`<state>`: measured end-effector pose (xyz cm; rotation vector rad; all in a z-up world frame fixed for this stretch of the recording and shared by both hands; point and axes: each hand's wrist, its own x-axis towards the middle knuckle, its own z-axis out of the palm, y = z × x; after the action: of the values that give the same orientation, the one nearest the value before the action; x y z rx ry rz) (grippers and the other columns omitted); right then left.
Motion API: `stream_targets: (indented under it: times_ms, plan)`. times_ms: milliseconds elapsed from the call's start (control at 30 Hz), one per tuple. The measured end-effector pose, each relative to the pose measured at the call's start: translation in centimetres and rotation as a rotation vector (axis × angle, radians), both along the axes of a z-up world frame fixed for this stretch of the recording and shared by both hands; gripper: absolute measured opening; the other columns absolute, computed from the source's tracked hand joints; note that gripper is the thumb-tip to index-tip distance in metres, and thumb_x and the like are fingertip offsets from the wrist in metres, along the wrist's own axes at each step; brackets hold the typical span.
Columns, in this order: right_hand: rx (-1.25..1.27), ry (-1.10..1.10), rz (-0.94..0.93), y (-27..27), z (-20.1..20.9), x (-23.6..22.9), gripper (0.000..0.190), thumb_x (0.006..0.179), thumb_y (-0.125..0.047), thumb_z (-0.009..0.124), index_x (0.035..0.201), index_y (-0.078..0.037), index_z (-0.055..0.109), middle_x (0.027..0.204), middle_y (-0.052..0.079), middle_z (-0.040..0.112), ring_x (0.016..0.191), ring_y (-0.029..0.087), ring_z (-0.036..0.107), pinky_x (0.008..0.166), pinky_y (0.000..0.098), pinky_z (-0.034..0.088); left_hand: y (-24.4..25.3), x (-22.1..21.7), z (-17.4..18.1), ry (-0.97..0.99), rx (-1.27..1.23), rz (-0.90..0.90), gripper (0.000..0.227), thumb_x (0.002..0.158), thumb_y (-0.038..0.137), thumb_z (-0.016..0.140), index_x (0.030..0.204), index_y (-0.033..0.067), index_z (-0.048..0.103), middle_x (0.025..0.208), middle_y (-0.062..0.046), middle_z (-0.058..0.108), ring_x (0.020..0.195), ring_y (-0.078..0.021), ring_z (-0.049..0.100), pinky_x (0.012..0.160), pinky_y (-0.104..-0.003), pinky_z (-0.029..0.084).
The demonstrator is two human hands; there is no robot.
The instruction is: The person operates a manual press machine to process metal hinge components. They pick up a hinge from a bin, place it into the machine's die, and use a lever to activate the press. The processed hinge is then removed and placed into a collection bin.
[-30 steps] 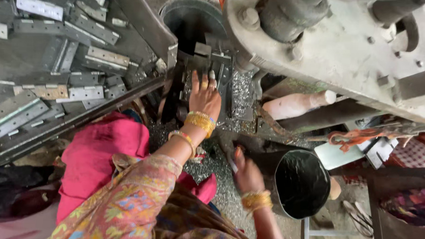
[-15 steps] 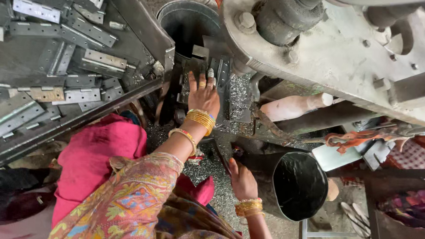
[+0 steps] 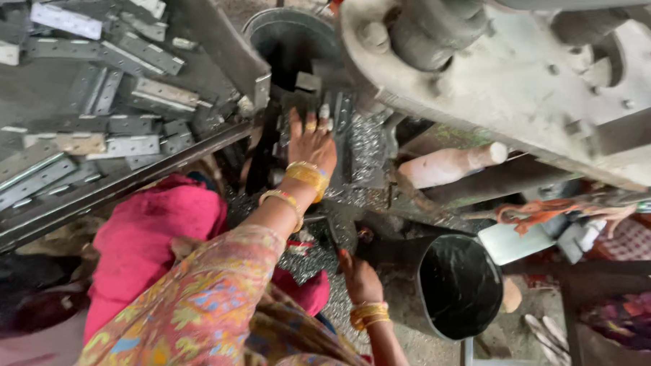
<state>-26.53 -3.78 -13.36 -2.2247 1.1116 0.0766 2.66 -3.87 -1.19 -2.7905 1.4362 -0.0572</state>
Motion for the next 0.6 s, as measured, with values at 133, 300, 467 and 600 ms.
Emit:
stream_targets:
  times_ms: [133, 300, 467, 600]
  plan:
    - [-0.154, 0.127, -0.11, 1.0, 5.8, 1.5, 0.054, 0.099, -0.057, 0.039, 0.12, -0.017, 0.068, 0.092, 0.024, 0.071, 0.087, 0.046, 0.069, 0.077, 0.0543, 0.052, 2.5, -1.3, 0.3, 0.109, -0.033, -0.012, 0.04, 0.104, 0.019, 0.043, 0.14, 0.0132, 0.058, 0.166, -0.003, 0.034, 0.153, -0.0273, 0.029, 0.123, -0.063, 0.002]
    - [-0.493, -0.627, -0.017, 0.7, 15.9, 4.2, 0.039, 0.108, -0.037, 0.046, 0.115, -0.005, 0.066, 0.104, 0.019, 0.069, 0.091, 0.04, 0.069, 0.075, 0.0458, 0.053, 8.5, -4.0, -1.1, -0.007, -0.269, -0.181, 0.051, 0.097, 0.04, 0.049, 0.137, 0.0092, 0.059, 0.154, -0.011, 0.047, 0.144, -0.0295, 0.04, 0.119, -0.061, 0.01]
    - [-0.497, -0.49, -0.067, 2.1, 19.1, 5.5, 0.037, 0.107, -0.036, 0.047, 0.108, -0.005, 0.067, 0.097, 0.019, 0.068, 0.084, 0.04, 0.067, 0.069, 0.0472, 0.05, 8.7, -5.6, -1.7, -0.089, -0.393, -0.443, 0.032, 0.097, 0.023, 0.059, 0.128, 0.0161, 0.066, 0.132, -0.006, 0.066, 0.132, -0.0237, 0.053, 0.121, -0.054, 0.023]
    - [-0.509, -0.513, -0.066, 1.7, 18.5, 5.5, 0.039, 0.107, -0.039, 0.045, 0.106, -0.006, 0.066, 0.092, 0.018, 0.068, 0.081, 0.04, 0.066, 0.067, 0.0468, 0.05, 3.2, -5.2, 0.6, -0.203, -0.351, -0.237, 0.022, 0.098, 0.023, 0.063, 0.114, 0.0136, 0.074, 0.12, -0.008, 0.071, 0.119, -0.0241, 0.059, 0.11, -0.047, 0.034]
